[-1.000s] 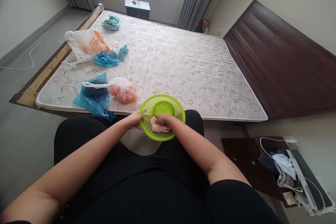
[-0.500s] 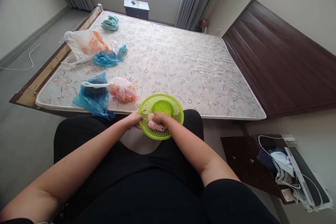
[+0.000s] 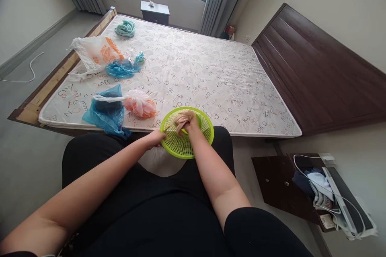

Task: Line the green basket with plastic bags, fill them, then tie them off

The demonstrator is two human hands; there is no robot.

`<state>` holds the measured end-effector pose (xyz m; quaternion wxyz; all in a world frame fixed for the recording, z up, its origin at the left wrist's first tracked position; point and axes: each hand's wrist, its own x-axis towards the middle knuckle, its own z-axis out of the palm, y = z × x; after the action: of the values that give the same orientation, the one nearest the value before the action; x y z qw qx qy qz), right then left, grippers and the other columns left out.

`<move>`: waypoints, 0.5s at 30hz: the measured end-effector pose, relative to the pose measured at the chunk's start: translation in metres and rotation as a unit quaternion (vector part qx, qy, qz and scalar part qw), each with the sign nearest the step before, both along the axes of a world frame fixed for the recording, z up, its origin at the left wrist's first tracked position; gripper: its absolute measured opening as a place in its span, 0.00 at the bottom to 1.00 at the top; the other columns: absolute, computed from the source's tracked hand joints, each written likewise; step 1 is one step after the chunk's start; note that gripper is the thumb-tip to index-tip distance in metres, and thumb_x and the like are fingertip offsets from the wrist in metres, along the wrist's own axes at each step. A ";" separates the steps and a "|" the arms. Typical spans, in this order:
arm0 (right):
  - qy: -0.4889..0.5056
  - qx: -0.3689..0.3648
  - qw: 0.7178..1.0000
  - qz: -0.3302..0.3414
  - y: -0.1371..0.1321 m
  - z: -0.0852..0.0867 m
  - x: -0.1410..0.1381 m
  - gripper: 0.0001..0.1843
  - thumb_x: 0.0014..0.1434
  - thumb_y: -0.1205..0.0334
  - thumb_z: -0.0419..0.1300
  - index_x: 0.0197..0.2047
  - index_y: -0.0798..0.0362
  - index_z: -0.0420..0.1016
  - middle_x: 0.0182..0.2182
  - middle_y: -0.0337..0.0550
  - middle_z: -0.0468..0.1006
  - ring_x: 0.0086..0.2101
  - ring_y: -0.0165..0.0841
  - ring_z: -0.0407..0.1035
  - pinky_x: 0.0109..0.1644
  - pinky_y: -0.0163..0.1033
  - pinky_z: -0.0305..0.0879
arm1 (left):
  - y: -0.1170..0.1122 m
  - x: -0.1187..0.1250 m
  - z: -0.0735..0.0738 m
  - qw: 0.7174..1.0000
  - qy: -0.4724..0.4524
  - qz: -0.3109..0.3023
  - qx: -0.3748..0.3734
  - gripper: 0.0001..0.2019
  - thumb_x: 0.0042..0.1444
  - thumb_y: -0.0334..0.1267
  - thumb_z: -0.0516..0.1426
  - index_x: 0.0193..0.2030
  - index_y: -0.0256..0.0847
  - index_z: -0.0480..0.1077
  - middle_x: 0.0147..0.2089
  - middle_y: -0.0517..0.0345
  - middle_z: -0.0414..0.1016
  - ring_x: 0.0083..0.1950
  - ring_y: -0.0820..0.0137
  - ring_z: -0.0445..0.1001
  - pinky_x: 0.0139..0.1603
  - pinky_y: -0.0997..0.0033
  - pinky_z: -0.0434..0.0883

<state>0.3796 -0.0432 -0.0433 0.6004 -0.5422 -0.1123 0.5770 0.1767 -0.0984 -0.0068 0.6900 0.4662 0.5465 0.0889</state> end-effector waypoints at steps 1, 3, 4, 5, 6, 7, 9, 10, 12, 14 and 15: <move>0.027 0.000 0.999 -0.045 0.001 0.005 0.003 0.14 0.66 0.63 0.53 0.28 0.47 0.56 0.21 0.33 0.61 0.23 0.28 0.61 0.29 0.32 0.70 | 0.000 0.001 0.001 1.000 -0.011 0.004 0.006 0.15 0.55 0.33 0.62 0.50 0.39 0.75 0.27 0.59 0.70 0.18 0.77 0.57 0.17 0.75 0.52; 0.048 -0.004 0.992 -0.114 0.000 0.011 0.004 0.11 0.65 0.63 0.52 0.30 0.48 0.59 0.23 0.33 0.65 0.24 0.27 0.64 0.30 0.32 0.72 | -0.001 0.004 0.003 0.999 -0.034 0.010 0.009 0.16 0.55 0.34 0.61 0.51 0.37 0.75 0.27 0.60 0.69 0.17 0.78 0.54 0.17 0.74 0.50; 0.050 -0.007 0.988 -0.147 -0.001 0.012 0.003 0.09 0.64 0.63 0.53 0.31 0.48 0.61 0.24 0.33 0.66 0.24 0.27 0.65 0.30 0.32 0.72 | -0.001 0.005 0.004 0.999 -0.040 0.011 0.006 0.17 0.55 0.33 0.61 0.52 0.37 0.75 0.27 0.59 0.69 0.18 0.78 0.54 0.17 0.74 0.50; 0.039 -0.005 0.985 -0.169 -0.003 0.013 0.000 0.07 0.63 0.63 0.54 0.32 0.49 0.62 0.25 0.33 0.68 0.25 0.27 0.66 0.31 0.32 0.73 | -0.002 0.006 0.004 0.999 -0.043 0.012 0.003 0.18 0.54 0.33 0.61 0.53 0.37 0.75 0.28 0.59 0.70 0.18 0.78 0.54 0.18 0.74 0.50; 0.009 0.001 0.985 -0.173 -0.006 0.013 -0.003 0.04 0.61 0.64 0.55 0.33 0.49 0.64 0.26 0.34 0.70 0.26 0.28 0.68 0.32 0.33 0.73 | -0.003 0.006 0.003 0.999 -0.044 0.013 0.003 0.19 0.54 0.33 0.61 0.54 0.37 0.76 0.28 0.58 0.71 0.18 0.78 0.54 0.18 0.74 0.50; -0.033 0.010 0.987 -0.155 -0.010 0.013 -0.006 0.01 0.59 0.64 0.57 0.35 0.49 0.66 0.28 0.34 0.72 0.27 0.28 0.69 0.34 0.33 0.73 | -0.003 0.006 0.002 0.999 -0.040 0.016 0.006 0.19 0.54 0.34 0.62 0.54 0.37 0.76 0.28 0.58 0.71 0.18 0.77 0.55 0.18 0.73 0.51; -0.148 0.024 0.988 -0.027 -0.016 0.013 -0.011 0.05 0.55 0.64 0.60 0.37 0.51 0.71 0.32 0.37 0.78 0.32 0.30 0.73 0.39 0.35 0.74 | -0.002 0.004 -0.001 0.999 -0.034 0.029 0.024 0.18 0.54 0.36 0.63 0.53 0.38 0.76 0.27 0.59 0.70 0.19 0.76 0.57 0.19 0.73 0.53; -0.214 0.024 0.973 0.077 -0.019 0.013 -0.013 0.07 0.54 0.65 0.61 0.38 0.51 0.74 0.34 0.38 0.80 0.34 0.32 0.74 0.41 0.35 0.73 | -0.001 0.003 -0.002 0.998 -0.033 0.037 0.035 0.18 0.54 0.37 0.63 0.52 0.39 0.76 0.26 0.59 0.70 0.19 0.75 0.59 0.19 0.73 0.54; -0.339 0.019 0.894 0.294 -0.024 0.016 -0.015 0.08 0.51 0.67 0.62 0.37 0.53 0.78 0.36 0.41 0.82 0.37 0.35 0.75 0.44 0.36 0.72 | 0.003 -0.001 -0.003 0.997 -0.034 0.049 0.051 0.18 0.54 0.39 0.65 0.51 0.40 0.76 0.27 0.59 0.71 0.20 0.74 0.62 0.19 0.73 0.55; -0.421 0.024 0.797 0.433 -0.028 0.019 -0.016 0.09 0.52 0.69 0.62 0.37 0.52 0.80 0.36 0.40 0.83 0.38 0.35 0.76 0.45 0.36 0.70 | 0.007 -0.005 -0.003 0.996 -0.033 0.054 0.058 0.17 0.53 0.40 0.66 0.49 0.39 0.76 0.29 0.58 0.74 0.22 0.73 0.66 0.19 0.74 0.57; -0.451 0.029 0.763 0.463 -0.029 0.020 -0.016 0.09 0.52 0.69 0.62 0.37 0.52 0.81 0.35 0.40 0.83 0.37 0.35 0.76 0.44 0.35 0.70 | 0.009 -0.007 -0.003 0.996 -0.034 0.052 0.058 0.16 0.53 0.41 0.66 0.48 0.39 0.76 0.30 0.57 0.76 0.23 0.73 0.67 0.19 0.75 0.59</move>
<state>0.3640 -0.0722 -0.0230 0.1556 -0.6044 -0.6240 0.4702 0.1701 -0.0894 -0.0098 0.6744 0.4726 0.5406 0.1719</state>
